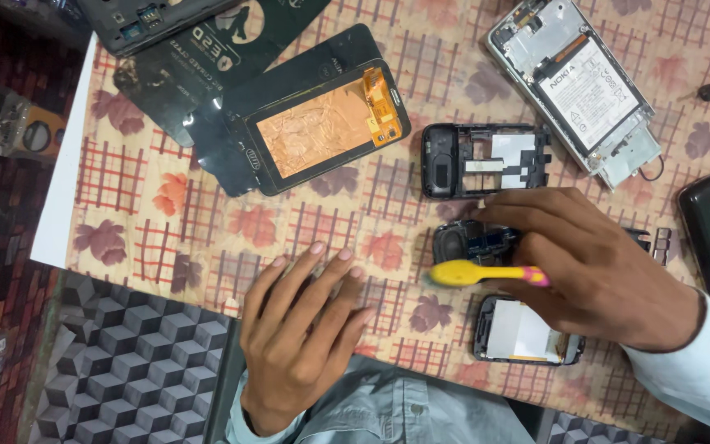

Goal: The person disassembles a Nokia mobile phone, removes the battery and back cover, and cleans the internal components with a brush. They then reassemble the phone by placing the motherboard and battery back into the casing and securing the back cover.

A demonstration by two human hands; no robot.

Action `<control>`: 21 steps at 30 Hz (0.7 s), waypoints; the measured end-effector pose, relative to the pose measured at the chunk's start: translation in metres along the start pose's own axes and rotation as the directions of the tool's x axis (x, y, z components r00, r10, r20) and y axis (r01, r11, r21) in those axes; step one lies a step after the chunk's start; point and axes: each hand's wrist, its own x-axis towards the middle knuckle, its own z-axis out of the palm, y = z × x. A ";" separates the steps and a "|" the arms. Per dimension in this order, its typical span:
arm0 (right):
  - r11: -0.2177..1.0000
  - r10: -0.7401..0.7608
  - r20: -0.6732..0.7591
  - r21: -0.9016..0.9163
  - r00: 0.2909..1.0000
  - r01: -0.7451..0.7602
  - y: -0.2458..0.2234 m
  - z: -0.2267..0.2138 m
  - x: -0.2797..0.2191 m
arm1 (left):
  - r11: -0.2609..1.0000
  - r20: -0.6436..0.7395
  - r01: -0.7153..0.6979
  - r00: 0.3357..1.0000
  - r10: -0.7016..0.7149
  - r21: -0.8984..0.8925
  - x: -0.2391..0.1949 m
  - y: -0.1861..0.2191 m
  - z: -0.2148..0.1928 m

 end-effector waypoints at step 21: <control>0.273 0.654 0.137 0.874 0.744 -0.401 0.029 -0.051 -0.070 | 0.971 0.358 -0.202 0.904 0.235 -0.126 0.033 0.052 0.016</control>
